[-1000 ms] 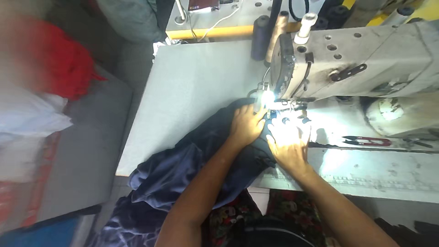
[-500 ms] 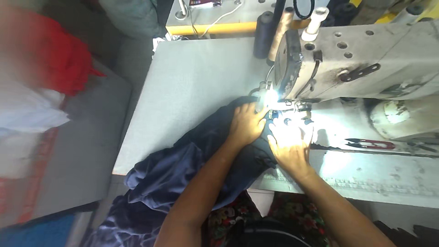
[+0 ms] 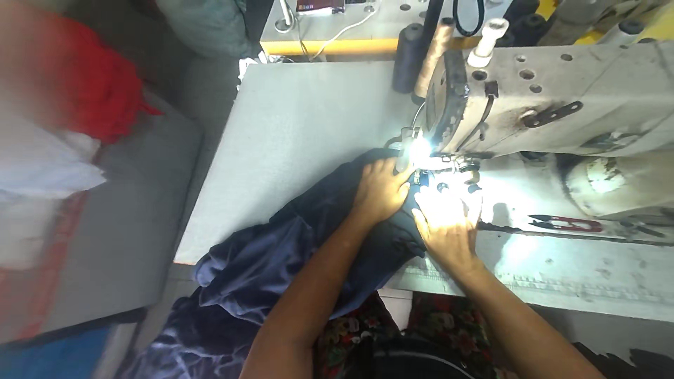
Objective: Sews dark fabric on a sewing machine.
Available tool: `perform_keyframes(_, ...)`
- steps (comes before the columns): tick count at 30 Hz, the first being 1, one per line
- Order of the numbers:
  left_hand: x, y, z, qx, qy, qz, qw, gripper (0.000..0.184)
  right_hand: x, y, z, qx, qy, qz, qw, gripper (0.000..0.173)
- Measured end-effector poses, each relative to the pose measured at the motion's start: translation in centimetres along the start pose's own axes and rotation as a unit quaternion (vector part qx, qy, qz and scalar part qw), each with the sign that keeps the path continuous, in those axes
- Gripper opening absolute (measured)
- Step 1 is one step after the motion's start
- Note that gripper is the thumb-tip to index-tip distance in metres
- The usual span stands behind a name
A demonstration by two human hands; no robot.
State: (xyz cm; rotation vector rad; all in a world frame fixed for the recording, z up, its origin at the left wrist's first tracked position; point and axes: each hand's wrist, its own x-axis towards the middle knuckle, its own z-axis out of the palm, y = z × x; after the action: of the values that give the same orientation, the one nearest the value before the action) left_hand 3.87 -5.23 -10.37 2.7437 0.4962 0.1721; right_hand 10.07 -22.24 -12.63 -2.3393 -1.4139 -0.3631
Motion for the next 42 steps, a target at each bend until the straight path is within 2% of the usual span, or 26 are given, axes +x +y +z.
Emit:
perform_keyframes(7, 0.01, -0.05, 0.19, 0.003, 0.004, 0.001, 1.000, 0.042, -0.01, 0.05, 0.12, -0.003, -0.003, 0.002, 1.000, 0.038)
perform_keyframes(19, 0.35, 0.13, -0.58, -0.003, -0.035, -0.017, 0.999, 0.042, 0.11, 0.16, 0.19, 0.012, -0.023, 0.012, 1.000, 0.041)
perform_keyframes(42, 0.30, 0.12, -0.13, 0.007, -0.013, -0.012, 1.000, 0.040, 0.14, -0.06, 0.12, -0.007, -0.012, 0.021, 1.000, 0.039)
